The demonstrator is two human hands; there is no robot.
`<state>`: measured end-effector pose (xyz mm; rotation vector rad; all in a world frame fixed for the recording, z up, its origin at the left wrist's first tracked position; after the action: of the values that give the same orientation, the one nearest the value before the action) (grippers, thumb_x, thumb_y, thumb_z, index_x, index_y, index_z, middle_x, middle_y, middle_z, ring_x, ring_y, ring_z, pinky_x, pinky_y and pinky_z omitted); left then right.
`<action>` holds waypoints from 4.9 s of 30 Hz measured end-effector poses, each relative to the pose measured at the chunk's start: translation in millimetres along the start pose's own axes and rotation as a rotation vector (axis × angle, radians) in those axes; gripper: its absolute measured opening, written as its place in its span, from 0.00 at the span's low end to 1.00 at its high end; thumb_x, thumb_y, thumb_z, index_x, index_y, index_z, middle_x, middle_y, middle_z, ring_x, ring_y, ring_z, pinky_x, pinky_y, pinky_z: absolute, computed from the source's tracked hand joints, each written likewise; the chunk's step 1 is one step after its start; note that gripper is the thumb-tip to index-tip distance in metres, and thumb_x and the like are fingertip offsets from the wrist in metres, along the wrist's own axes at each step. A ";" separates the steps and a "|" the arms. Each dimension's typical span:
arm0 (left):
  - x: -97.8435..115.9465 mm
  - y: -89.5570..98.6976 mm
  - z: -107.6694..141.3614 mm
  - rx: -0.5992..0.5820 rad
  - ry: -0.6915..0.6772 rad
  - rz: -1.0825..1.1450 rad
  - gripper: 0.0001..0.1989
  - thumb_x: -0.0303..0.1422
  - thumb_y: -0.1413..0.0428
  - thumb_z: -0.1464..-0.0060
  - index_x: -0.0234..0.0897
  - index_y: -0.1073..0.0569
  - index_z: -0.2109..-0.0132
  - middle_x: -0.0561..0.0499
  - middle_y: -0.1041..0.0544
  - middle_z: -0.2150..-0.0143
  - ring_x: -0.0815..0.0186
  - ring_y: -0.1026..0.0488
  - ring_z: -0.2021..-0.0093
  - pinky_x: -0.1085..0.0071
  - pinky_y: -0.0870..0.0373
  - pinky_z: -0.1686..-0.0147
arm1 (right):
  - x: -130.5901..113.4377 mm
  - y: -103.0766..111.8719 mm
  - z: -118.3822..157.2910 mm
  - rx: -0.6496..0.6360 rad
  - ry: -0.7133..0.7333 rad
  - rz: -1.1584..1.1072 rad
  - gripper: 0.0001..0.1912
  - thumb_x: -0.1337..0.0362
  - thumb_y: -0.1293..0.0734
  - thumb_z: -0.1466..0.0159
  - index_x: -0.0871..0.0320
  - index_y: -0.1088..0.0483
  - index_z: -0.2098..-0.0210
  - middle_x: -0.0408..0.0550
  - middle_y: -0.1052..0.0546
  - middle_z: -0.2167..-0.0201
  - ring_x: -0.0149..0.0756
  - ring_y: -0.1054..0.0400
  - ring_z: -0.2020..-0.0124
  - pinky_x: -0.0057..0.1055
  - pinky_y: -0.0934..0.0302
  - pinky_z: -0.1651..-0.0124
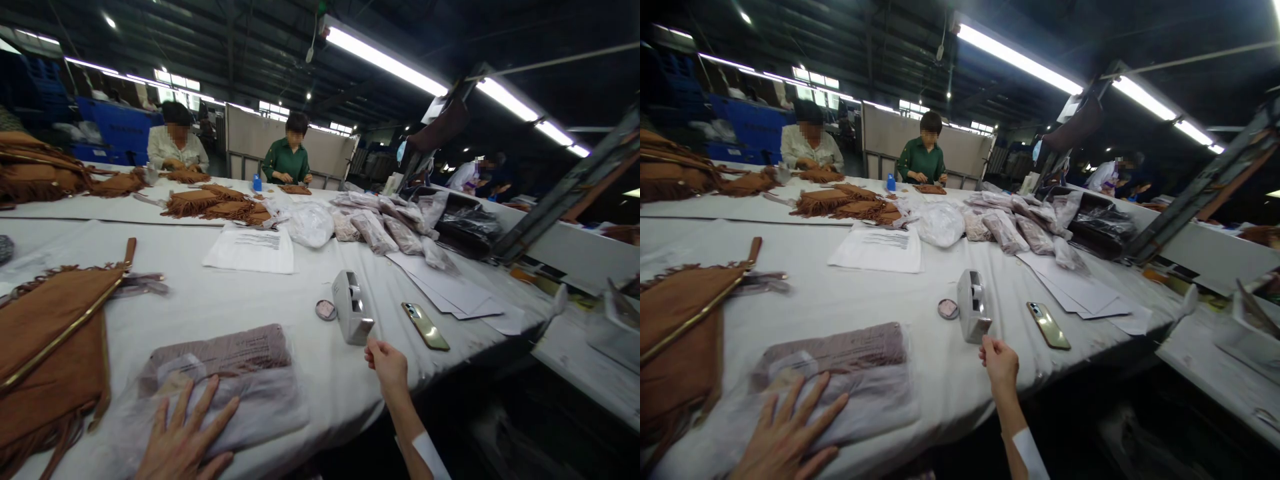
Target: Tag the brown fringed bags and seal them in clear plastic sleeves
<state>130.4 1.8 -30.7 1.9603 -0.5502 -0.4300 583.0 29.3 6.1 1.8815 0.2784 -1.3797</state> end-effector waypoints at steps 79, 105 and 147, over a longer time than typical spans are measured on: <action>-79.8 -13.3 60.1 -0.027 0.218 0.053 0.36 0.50 0.46 0.49 0.50 0.43 0.35 0.46 0.39 0.34 0.45 0.43 0.37 0.46 0.46 0.42 | -10.0 -9.2 -1.5 0.024 0.028 -0.010 0.30 0.38 0.38 0.51 0.61 0.26 0.71 0.53 0.22 0.75 0.42 0.28 0.71 0.35 0.34 0.68; -88.8 18.4 49.0 -0.128 0.428 0.198 0.44 0.53 0.43 0.52 0.43 0.48 0.33 0.40 0.45 0.31 0.46 0.51 0.33 0.40 0.51 0.39 | -251.5 -307.4 318.1 -1.542 1.503 0.802 0.09 0.65 0.36 0.40 0.56 0.22 0.69 0.44 0.21 0.74 0.28 0.38 0.79 0.26 0.48 0.74; -152.8 19.4 67.1 0.126 0.882 0.566 0.37 0.46 0.55 0.41 0.30 0.55 0.32 0.40 0.23 0.55 0.56 0.23 0.61 0.56 0.26 0.58 | -195.1 -297.9 196.5 -1.289 0.738 0.664 0.18 0.48 0.30 0.48 0.56 0.23 0.68 0.43 0.22 0.74 0.35 0.31 0.75 0.28 0.38 0.73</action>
<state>-35.4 28.9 -32.7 1.7782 -0.5111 0.8073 193.7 146.3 21.6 1.0588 0.6291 0.1040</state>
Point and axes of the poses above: each hand's wrist, its own z-axis away from the middle knuckle, its own y-axis out of the back of the hand, x = y × z, the point moved 10 cm from there along -z, towards the middle knuckle
